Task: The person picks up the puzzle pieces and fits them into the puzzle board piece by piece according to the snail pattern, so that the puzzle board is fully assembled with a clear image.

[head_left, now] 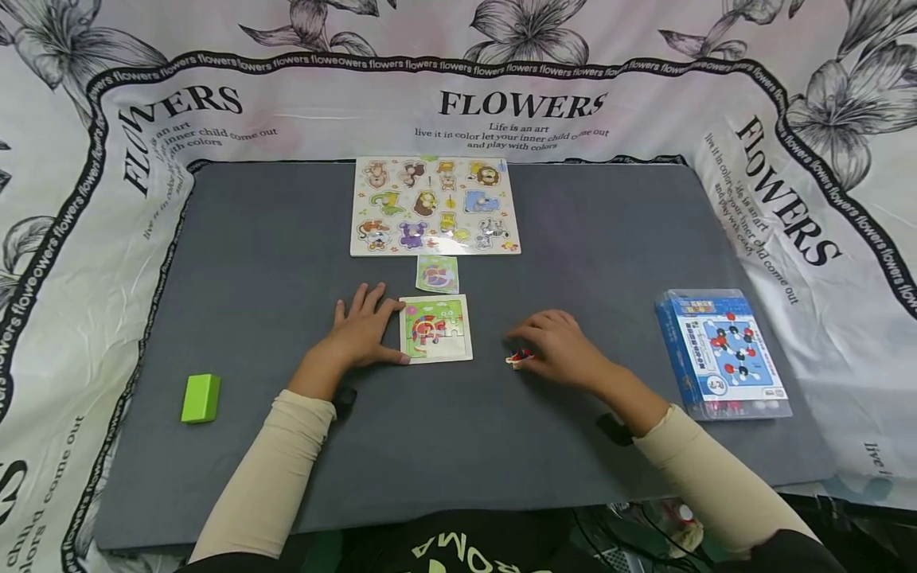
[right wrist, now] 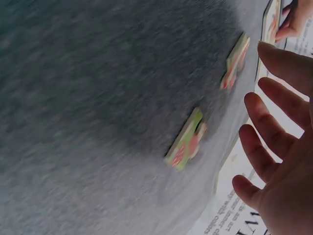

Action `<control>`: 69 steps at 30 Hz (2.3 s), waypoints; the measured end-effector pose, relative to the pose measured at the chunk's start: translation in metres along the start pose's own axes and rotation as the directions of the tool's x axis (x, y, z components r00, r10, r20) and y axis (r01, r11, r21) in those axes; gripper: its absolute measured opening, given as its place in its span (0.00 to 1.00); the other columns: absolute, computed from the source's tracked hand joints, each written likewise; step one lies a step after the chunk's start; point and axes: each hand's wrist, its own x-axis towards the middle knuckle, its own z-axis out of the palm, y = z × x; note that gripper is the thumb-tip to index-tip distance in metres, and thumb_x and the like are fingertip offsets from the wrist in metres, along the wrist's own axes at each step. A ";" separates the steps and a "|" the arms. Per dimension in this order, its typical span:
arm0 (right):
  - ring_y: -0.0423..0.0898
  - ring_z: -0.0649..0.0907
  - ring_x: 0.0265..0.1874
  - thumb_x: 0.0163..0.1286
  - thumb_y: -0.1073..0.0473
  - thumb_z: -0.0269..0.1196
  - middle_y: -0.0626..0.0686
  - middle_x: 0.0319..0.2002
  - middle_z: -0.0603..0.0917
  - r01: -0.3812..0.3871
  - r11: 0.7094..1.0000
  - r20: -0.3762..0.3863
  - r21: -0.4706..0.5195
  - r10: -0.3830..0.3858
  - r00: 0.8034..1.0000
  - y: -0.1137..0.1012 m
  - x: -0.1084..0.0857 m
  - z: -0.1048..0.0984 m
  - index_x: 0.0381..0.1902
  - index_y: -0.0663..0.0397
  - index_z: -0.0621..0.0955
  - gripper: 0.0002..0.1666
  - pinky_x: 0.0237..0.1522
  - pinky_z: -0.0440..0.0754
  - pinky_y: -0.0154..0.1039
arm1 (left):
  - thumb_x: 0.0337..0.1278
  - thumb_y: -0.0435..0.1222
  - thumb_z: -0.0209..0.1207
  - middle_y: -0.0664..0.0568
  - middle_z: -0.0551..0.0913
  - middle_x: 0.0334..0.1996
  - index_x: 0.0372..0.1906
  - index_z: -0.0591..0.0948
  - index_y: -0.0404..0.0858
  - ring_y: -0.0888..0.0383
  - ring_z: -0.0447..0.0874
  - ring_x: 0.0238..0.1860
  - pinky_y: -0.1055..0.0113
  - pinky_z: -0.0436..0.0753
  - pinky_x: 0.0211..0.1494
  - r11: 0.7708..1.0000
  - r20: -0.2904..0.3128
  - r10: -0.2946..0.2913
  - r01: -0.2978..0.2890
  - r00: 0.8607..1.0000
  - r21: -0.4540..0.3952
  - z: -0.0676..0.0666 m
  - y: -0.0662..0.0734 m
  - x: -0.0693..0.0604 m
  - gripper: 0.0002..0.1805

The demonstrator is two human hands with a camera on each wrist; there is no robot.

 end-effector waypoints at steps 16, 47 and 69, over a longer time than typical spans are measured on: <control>0.53 0.80 0.47 0.53 0.59 0.76 0.49 0.41 0.85 0.048 0.999 0.006 -0.002 -0.048 0.999 0.003 -0.008 0.005 0.47 0.50 0.85 0.22 0.57 0.69 0.56 | 0.45 0.58 0.70 0.42 0.39 0.78 0.73 0.60 0.48 0.40 0.27 0.77 0.31 0.36 0.70 1.000 0.010 -0.004 0.003 1.000 0.014 0.001 -0.003 0.001 0.51; 0.50 0.79 0.48 0.61 0.56 0.71 0.48 0.42 0.85 0.197 0.975 -0.022 -0.103 -0.201 0.979 -0.051 0.063 0.031 0.44 0.43 0.87 0.12 0.59 0.68 0.54 | 0.43 0.59 0.70 0.44 0.40 0.78 0.73 0.61 0.50 0.41 0.29 0.77 0.33 0.39 0.71 0.999 0.017 0.010 -0.011 1.000 0.037 0.004 0.015 0.011 0.51; 0.52 0.78 0.50 0.61 0.55 0.71 0.51 0.45 0.83 0.166 0.982 -0.045 -0.090 -0.171 0.984 -0.054 0.070 0.021 0.51 0.48 0.85 0.18 0.60 0.67 0.53 | 0.44 0.59 0.70 0.44 0.40 0.78 0.73 0.61 0.50 0.41 0.28 0.77 0.32 0.38 0.71 0.999 0.006 -0.016 0.016 1.000 0.029 0.001 0.002 0.003 0.51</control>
